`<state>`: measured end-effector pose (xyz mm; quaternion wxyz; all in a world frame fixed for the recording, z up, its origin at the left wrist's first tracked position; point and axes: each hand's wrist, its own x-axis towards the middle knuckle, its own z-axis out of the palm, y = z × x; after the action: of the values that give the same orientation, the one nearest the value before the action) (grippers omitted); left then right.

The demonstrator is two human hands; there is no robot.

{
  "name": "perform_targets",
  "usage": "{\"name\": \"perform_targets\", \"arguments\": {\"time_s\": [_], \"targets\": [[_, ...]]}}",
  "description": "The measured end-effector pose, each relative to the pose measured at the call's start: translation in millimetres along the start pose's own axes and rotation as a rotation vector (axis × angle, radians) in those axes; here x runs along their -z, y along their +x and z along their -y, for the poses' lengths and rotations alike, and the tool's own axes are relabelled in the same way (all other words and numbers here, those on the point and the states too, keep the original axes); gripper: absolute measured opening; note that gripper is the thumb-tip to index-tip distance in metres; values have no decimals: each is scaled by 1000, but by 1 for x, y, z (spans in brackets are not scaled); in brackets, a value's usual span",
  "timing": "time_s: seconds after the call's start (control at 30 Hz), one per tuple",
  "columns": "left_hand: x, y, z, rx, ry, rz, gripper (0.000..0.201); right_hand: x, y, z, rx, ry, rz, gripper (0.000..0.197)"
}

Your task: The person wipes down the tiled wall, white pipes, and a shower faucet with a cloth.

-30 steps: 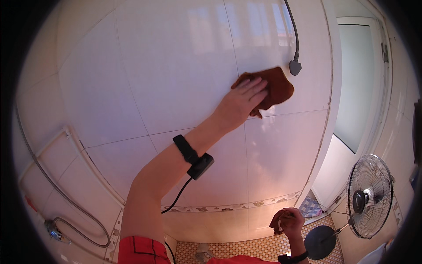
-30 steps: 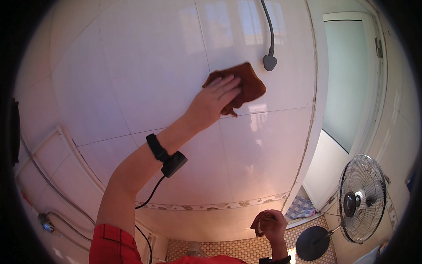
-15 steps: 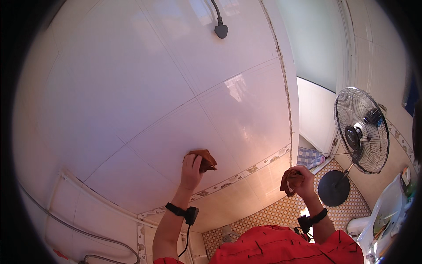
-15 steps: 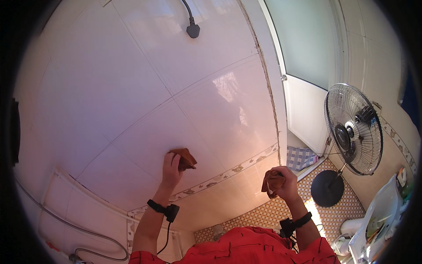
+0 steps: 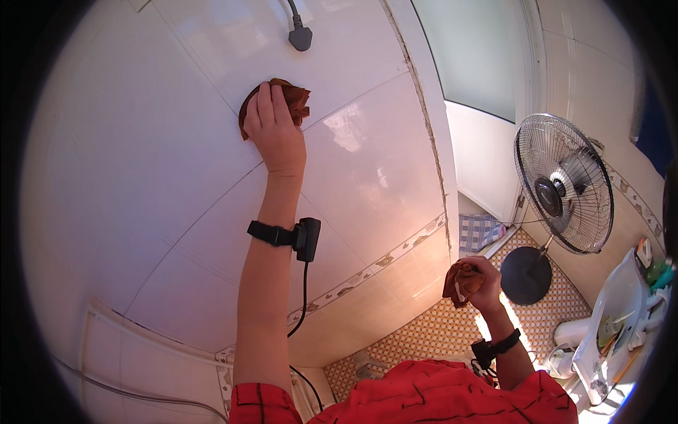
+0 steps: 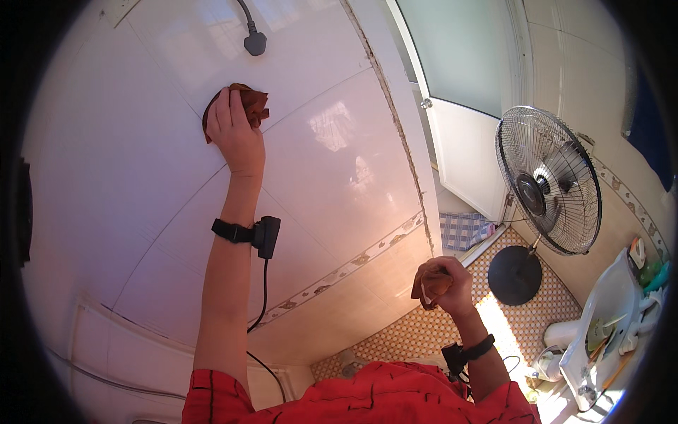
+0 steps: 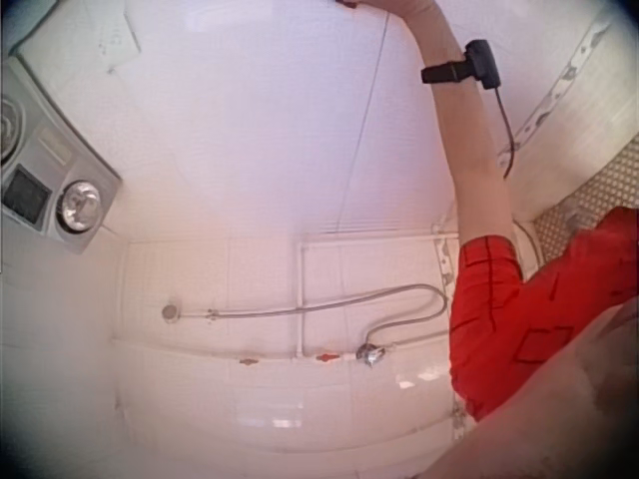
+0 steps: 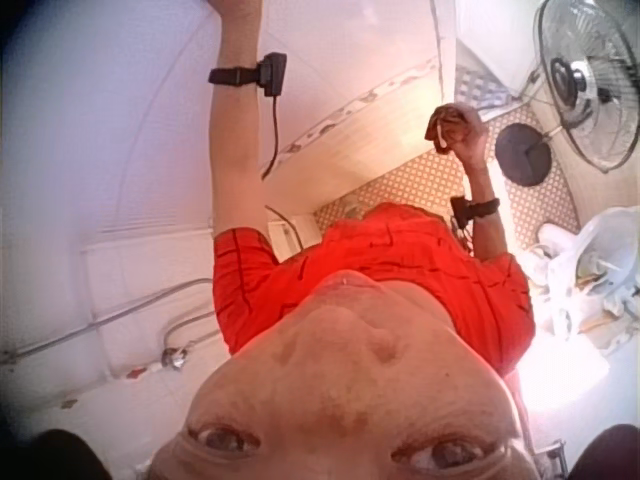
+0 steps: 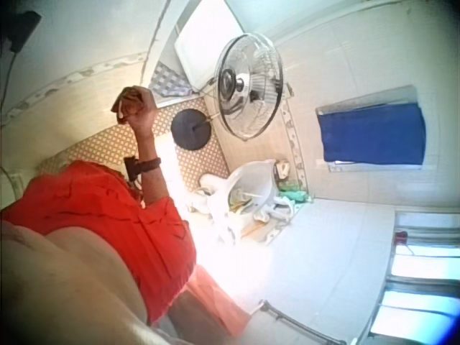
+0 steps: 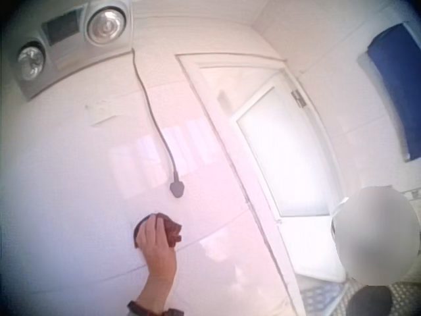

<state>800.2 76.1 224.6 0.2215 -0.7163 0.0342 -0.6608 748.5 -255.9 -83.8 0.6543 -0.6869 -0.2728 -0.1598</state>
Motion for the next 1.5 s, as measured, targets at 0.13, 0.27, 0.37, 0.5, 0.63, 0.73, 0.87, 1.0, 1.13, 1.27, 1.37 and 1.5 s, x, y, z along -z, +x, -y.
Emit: {"name": "perform_targets", "arguments": {"time_s": [0.13, 0.27, 0.37, 0.5, 0.63, 0.73, 0.87, 1.0, 1.13, 1.27, 1.37, 1.5], "targets": [[-17, -42, -49, -243, -148, 209, 45, -6, -6, -7, 5, 30, 28, 42], [-20, -118, -77, -545, -377, 465, 40, -7, -8, -1, 37, -42, 65, 44], [-28, -84, -72, -597, -468, 509, 40, 1, -13, -5, -9, -53, 67, 45], [-65, 45, -76, -483, -146, 165, 38, 18, -12, -2, -10, -97, 13, 47], [-94, 112, -100, -230, -69, 33, 31, 31, -20, -11, -77, -94, -93, 44], [-106, 71, -144, -352, -120, 131, 25, 34, -32, -29, -140, -58, -166, 42], [-102, -58, -171, -584, -270, 365, 42, 42, -36, -19, -130, -94, -168, 41], [-99, -31, -153, -620, -384, 290, 37, 53, -48, -22, -142, -158, -196, 40], [-113, 139, -99, -400, -87, -13, 28, 58, -44, -23, -143, -167, -267, 39], [-128, 270, -47, -220, 194, -213, 19, 62, -37, -26, -142, -168, -286, 40], [-131, 313, -40, -127, 211, -197, 18, 59, -38, -28, -154, -195, -314, 41], [-145, 302, -67, -264, 155, -192, 17, 54, -32, -33, -152, -173, -292, 42]]}}
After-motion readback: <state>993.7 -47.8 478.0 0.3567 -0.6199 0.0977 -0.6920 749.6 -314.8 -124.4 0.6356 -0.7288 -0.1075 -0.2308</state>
